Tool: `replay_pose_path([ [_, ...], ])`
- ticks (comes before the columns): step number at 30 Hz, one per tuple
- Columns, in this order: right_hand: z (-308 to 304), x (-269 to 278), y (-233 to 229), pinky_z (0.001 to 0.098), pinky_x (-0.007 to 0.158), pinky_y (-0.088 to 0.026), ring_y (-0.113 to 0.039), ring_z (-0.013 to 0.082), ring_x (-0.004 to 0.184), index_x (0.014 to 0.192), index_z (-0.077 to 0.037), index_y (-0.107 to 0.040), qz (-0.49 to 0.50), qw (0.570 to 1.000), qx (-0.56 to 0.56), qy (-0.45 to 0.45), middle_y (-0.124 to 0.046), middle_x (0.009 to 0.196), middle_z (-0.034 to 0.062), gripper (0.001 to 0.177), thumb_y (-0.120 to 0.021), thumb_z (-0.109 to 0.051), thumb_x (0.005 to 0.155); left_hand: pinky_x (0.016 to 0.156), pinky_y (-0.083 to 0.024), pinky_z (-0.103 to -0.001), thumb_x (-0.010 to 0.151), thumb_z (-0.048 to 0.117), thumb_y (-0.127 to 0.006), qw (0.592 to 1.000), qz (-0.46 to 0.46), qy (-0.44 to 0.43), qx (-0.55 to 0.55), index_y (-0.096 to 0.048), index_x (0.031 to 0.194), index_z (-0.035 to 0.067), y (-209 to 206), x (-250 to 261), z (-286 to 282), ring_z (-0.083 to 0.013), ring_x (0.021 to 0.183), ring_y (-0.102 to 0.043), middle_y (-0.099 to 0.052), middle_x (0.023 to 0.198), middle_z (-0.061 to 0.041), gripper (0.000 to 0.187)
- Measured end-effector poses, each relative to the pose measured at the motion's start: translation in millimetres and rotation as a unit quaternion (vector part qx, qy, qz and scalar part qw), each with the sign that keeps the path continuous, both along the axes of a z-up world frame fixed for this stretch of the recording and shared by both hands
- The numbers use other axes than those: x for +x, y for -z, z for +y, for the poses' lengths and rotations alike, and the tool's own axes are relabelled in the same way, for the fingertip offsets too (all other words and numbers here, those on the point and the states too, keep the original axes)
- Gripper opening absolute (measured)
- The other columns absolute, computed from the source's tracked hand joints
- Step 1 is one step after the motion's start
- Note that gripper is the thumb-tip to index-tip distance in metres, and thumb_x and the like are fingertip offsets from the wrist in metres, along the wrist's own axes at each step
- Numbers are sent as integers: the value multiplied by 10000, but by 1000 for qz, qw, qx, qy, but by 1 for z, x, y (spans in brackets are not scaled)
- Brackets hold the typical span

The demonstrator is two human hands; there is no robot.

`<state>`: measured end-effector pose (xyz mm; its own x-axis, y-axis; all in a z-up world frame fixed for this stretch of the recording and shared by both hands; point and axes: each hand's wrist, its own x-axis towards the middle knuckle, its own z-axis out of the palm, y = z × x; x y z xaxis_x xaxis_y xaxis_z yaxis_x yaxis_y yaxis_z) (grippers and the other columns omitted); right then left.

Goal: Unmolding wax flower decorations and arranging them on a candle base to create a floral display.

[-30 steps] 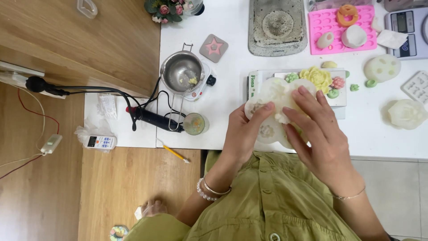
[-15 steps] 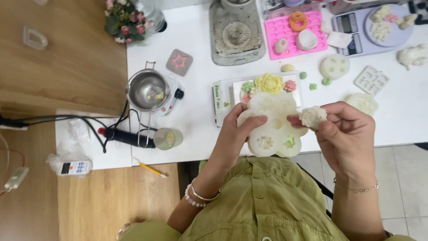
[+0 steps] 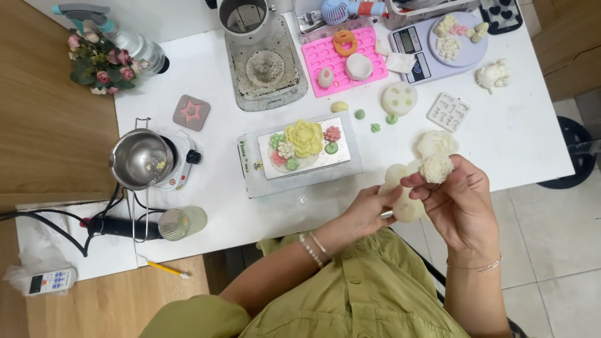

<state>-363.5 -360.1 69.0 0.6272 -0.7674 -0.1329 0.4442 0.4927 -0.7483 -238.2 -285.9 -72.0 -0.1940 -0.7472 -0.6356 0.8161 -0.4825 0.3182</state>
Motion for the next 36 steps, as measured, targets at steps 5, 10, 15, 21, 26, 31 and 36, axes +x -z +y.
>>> replay_pose_path([
  [5,-19,-3,-3,435,822,-619,-736,377,1002,1209,72,-641,34,999,8,-20,-738,1069,236,316,-646,-216,1081,856,-589,-419,869,259,-795,983,-149,-95,56,-520,1329,-9,108,-31,-56,-245,1046,-675,-666,1185,-116,600],
  [10,-33,4,-1,453,828,-627,-741,396,1009,1211,55,-638,98,993,14,-65,-727,1062,198,209,-610,-88,1060,942,-567,-429,850,301,-814,896,-422,-64,125,-520,1355,-35,169,-49,-73,-323,1146,-693,-672,1263,-214,673],
  [15,-30,24,-10,449,796,-622,-741,412,993,1228,47,-620,141,987,-16,-71,-729,1044,225,196,-597,-55,1062,1082,-371,-513,882,358,-935,817,-541,194,50,-15,1553,-148,83,-29,-51,-550,1361,-305,-272,1459,-445,1246],
  [21,-14,50,-44,486,865,-644,-747,397,979,1200,112,-583,77,982,-158,-75,-729,1025,236,176,-633,-3,1077,701,-531,-325,941,216,-786,930,-326,-32,-167,-697,998,-99,-151,67,51,-147,761,-656,-725,862,-102,333],
  [26,10,76,-75,485,846,-656,-757,381,970,1189,111,-579,51,974,-209,-70,-733,1036,230,171,-666,8,1084,693,-502,-273,974,116,-781,816,-526,-173,-167,-725,985,-9,-240,126,92,-98,774,-621,-722,863,-43,138],
  [31,39,99,-87,471,876,-669,-761,330,965,1192,122,-581,23,978,-199,-54,-733,1058,248,199,-701,39,1057,812,-574,-242,985,129,-766,649,-683,-223,-250,-723,1096,92,-277,141,112,-100,940,-693,-719,1010,9,125],
  [36,71,122,-95,247,831,-626,-757,200,953,1163,127,-598,77,973,-213,36,-730,1056,219,245,-740,138,963,821,-555,-270,967,153,-827,554,-765,-201,-260,-713,1047,145,-281,155,128,-124,910,-702,-713,958,44,140],
])
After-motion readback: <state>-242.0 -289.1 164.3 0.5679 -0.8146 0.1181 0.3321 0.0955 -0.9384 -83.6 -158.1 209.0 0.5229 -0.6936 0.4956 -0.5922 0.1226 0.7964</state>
